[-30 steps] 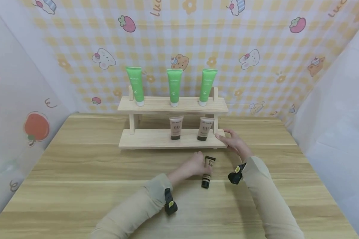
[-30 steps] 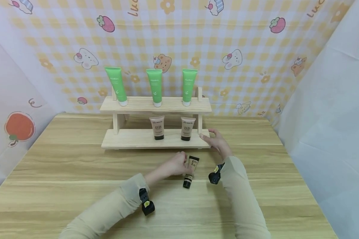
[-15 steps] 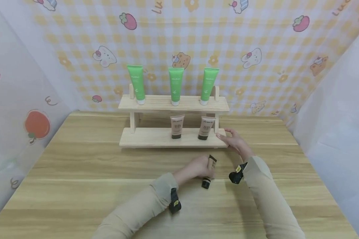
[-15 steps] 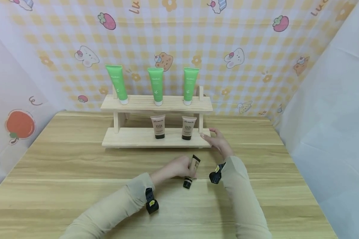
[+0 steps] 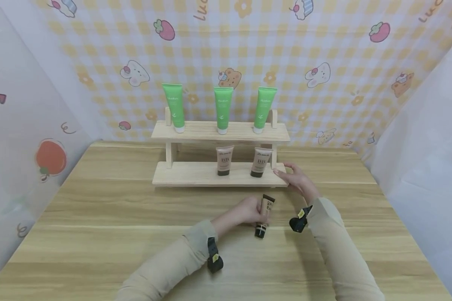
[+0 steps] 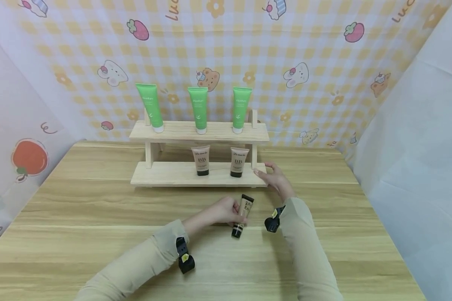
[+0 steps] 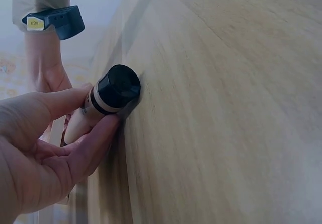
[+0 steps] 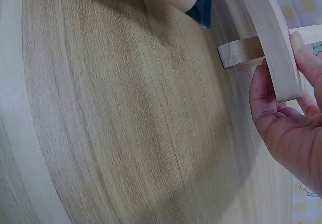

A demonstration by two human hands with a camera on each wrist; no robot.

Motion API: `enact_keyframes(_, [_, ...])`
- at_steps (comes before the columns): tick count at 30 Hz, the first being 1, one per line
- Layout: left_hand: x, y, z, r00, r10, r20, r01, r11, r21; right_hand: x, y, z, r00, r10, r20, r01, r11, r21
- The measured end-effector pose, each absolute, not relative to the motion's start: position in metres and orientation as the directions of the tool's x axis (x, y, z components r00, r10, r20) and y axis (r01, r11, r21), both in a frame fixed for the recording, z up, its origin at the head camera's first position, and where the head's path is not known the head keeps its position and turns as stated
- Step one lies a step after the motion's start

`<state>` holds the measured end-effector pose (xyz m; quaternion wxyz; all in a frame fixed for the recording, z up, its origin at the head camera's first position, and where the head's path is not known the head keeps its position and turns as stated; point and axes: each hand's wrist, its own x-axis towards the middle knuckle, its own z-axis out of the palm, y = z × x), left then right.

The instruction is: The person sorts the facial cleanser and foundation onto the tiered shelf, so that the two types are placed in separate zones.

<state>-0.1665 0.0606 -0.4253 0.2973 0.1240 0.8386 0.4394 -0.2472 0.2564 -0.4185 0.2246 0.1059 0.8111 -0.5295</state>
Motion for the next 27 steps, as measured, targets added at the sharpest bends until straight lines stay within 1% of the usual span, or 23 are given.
enact_keyframes(4, [-0.167, 0.059, -0.425, -0.796, 0.455, -0.399, -0.086, 0.567, 0.819, -0.247, 0.257, -0.420, -0.877, -0.071, -0.475, 0.408, 0.412, -0.815])
enact_keyframes(12, [-0.169, 0.047, -0.421, -0.817, 0.458, -0.350, -0.064, 0.531, 0.845, -0.248, 0.259, -0.421, -0.871, -0.084, -0.484, 0.422, 0.377, -0.824])
enact_keyframes(19, [-0.171, 0.028, -0.414, -0.850, 0.449, -0.275, -0.011, 0.507, 0.862, -0.248, 0.257, -0.420, -0.876, -0.080, -0.476, 0.416, 0.375, -0.828])
enact_keyframes(27, [-0.173, 0.004, -0.405, -0.904, 0.378, -0.201, 0.035, 0.533, 0.845, -0.248, 0.256, -0.420, -0.877, -0.057, -0.476, 0.412, 0.418, -0.810])
